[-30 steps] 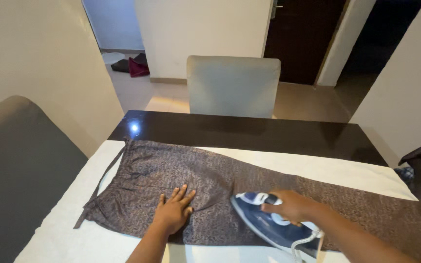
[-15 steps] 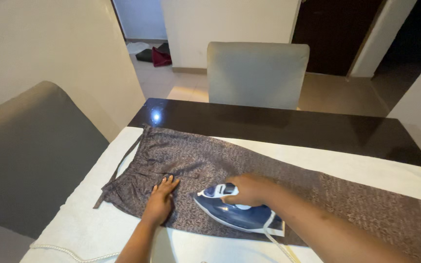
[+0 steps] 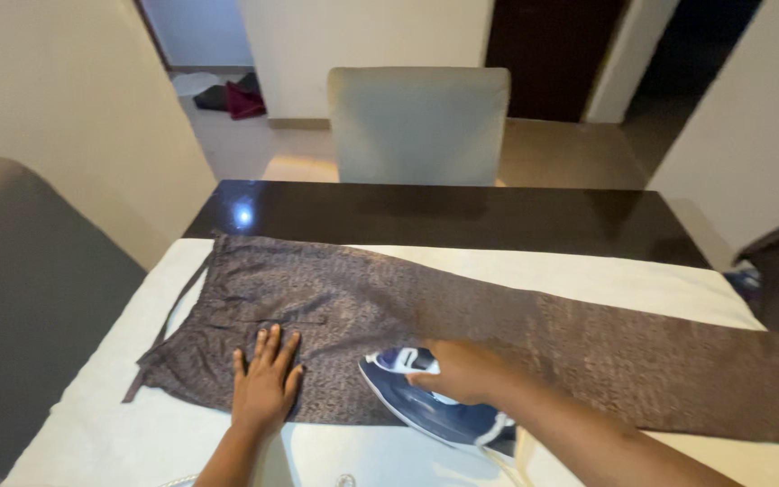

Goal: The person irons a dark patterned garment on a table covered with a white cloth. They repeatedly smooth the fabric, move the iron across different sections, and fold the garment. Finally, they place the ironed item on a chair and retrieve another garment from a laundry basket.

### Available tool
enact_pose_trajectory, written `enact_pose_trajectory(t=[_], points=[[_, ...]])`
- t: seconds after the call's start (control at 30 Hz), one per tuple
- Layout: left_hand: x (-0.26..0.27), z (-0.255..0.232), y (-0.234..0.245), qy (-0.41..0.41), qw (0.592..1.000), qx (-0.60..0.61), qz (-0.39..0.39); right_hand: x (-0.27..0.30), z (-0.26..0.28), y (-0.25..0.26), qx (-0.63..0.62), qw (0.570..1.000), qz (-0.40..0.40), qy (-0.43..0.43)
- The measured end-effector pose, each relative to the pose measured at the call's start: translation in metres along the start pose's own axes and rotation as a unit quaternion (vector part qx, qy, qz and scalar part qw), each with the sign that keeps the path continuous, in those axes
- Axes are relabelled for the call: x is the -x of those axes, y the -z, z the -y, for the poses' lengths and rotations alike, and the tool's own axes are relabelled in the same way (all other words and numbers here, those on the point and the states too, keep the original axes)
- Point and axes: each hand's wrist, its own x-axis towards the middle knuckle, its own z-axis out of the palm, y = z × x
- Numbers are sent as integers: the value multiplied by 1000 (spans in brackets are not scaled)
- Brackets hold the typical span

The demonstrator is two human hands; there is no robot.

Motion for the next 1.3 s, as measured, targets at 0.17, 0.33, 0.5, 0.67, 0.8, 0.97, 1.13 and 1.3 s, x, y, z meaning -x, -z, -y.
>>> enact_pose_trajectory(t=[0.17, 0.33, 0.5, 0.67, 0.8, 0.97, 1.13, 1.3], points=[[-34, -30, 1, 0, 995, 27, 94, -4, -27, -2, -3, 992, -60, -107], [-61, -78, -3, -74, 980, 18, 181, 3, -83, 25, -16, 967, -68, -244], [-76, -104, -3, -27, 962, -5, 271, 11, -118, 53, -83, 966, 1, -246], [-87, -97, 0, -1, 959, -29, 281, -14, -120, 61, 24, 998, 43, -27], [-104, -82, -5, 37, 966, -17, 255, -51, -103, 56, 23, 997, 59, 36], [-130, -62, -29, 48, 979, 48, 194, -108, -86, 46, 49, 998, 30, 39], [-189, -24, -42, 25, 996, 60, 67, -159, -75, 51, -53, 996, 68, -7], [-248, 17, -46, -23, 998, 21, 54, -170, -60, 72, -93, 990, 73, -77]])
